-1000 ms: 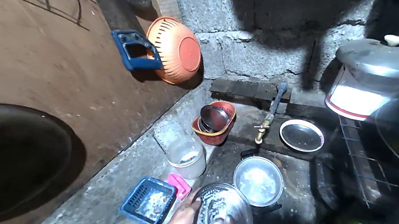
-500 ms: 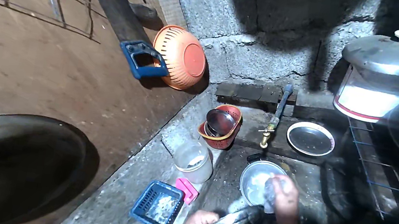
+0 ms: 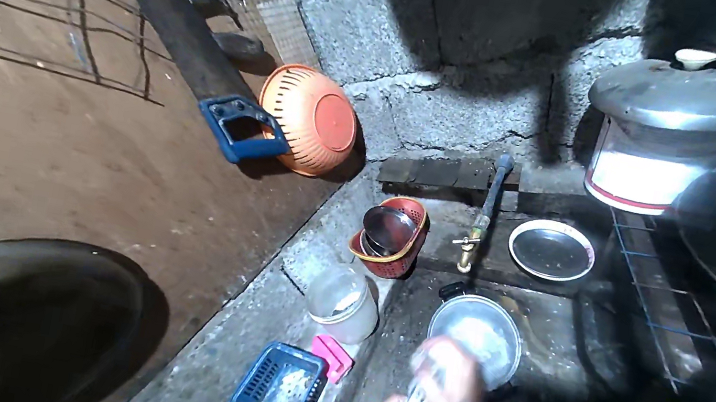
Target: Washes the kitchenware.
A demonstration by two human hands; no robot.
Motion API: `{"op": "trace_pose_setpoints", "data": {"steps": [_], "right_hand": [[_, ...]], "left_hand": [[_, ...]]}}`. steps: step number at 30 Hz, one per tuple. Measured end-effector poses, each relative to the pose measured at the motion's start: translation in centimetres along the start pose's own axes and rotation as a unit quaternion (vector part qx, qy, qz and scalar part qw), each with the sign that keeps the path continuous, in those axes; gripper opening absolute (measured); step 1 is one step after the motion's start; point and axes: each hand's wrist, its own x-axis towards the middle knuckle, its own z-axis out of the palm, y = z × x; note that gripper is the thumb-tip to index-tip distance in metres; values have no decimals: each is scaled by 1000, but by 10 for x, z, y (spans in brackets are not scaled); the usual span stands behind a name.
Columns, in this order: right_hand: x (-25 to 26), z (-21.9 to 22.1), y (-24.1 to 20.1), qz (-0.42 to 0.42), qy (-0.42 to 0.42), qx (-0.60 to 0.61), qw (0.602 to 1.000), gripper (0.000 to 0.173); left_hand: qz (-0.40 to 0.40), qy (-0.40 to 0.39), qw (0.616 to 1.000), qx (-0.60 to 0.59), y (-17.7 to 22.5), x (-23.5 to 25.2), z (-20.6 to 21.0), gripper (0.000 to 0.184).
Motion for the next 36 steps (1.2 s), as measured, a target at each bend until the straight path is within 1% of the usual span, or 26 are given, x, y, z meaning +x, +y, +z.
{"op": "trace_pose_setpoints", "data": {"steps": [2, 3, 4, 6, 8, 9, 11, 13, 14, 17, 19, 20, 22, 23, 24, 25, 26, 27, 29, 30, 31, 32, 33, 34, 35, 36], "right_hand": [[-24, 18, -14, -140, -18, -71, 987, 37], [-23, 19, -12, -148, -23, -69, 986, 39], [-15, 13, -6, -103, -32, -31, 994, 36], [13, -10, 10, 73, -23, 93, 993, 24], [35, -29, 32, 236, 19, 217, 947, 20], [36, -33, 37, 255, 21, 246, 935, 21], [35, -31, 32, 179, -5, 226, 958, 21], [30, -24, 20, 52, -31, 133, 989, 19], [29, -21, 15, 27, -32, 97, 994, 19], [30, -21, 11, 61, -37, 75, 995, 16], [32, -19, 8, 96, -35, 77, 992, 19], [27, -16, 3, 76, -37, 65, 994, 21], [8, -1, -15, -55, -73, 2, 996, 26], [-2, 7, -26, -123, -97, -46, 987, 31], [-7, 13, -28, -162, -106, -88, 977, 35], [-4, 13, -23, -154, -96, -74, 981, 36], [4, 5, -12, -95, -78, -17, 992, 32], [15, -8, 0, 2, -60, 58, 997, 30], [37, -31, 22, 208, -12, 215, 954, 27], [38, -35, 25, 240, 11, 242, 940, 23], [39, -37, 21, 226, 13, 220, 949, 22], [37, -37, 11, 176, -15, 149, 973, 21], [27, -32, -1, 98, -74, 40, 992, 23], [15, -22, -13, 20, -128, -64, 990, 25], [5, -11, -23, -51, -148, -147, 977, 29], [-3, -3, -25, -110, -128, -184, 968, 33]], "left_hand": [[-2, 52, 998, 32, -6, -11, 4, 39], [-4, 61, 998, 31, -6, -11, 5, 38], [3, 55, 998, 11, -6, -6, 6, 31], [17, 40, 999, -23, -5, -4, 5, 25], [39, 38, 998, -43, 0, -9, 1, 24], [46, 38, 997, -52, 5, -10, -2, 24], [54, 37, 996, -68, 6, -8, -8, 23], [55, 34, 995, -70, -2, -9, -12, 20], [63, 26, 996, -65, -5, -10, -15, 18], [63, 16, 997, -49, -6, -12, -18, 15], [54, 34, 996, -58, -4, -11, -14, 15], [49, 48, 996, -65, -4, -11, -10, 15], [38, 77, 994, -62, 0, -8, -4, 19], [33, 98, 993, -49, 1, -11, -1, 26], [28, 108, 993, -31, 3, -15, 2, 33], [35, 115, 992, -36, 2, -14, 3, 30], [47, 106, 991, -66, -1, -11, 2, 26], [64, 100, 989, -85, -3, -10, 1, 23], [97, 90, 985, -110, 0, -13, -4, 20], [95, 78, 986, -110, 4, -16, -8, 19], [81, 57, 991, -93, 7, -15, -11, 19], [49, 32, 996, -66, 11, -11, -12, 21], [5, 2, 999, -36, 13, -10, -10, 24], [-26, -21, 999, -17, 15, -7, -5, 26], [-32, -20, 999, -6, 15, -3, 2, 28], [-22, -7, 1000, 8, 18, -1, 8, 30]]}}
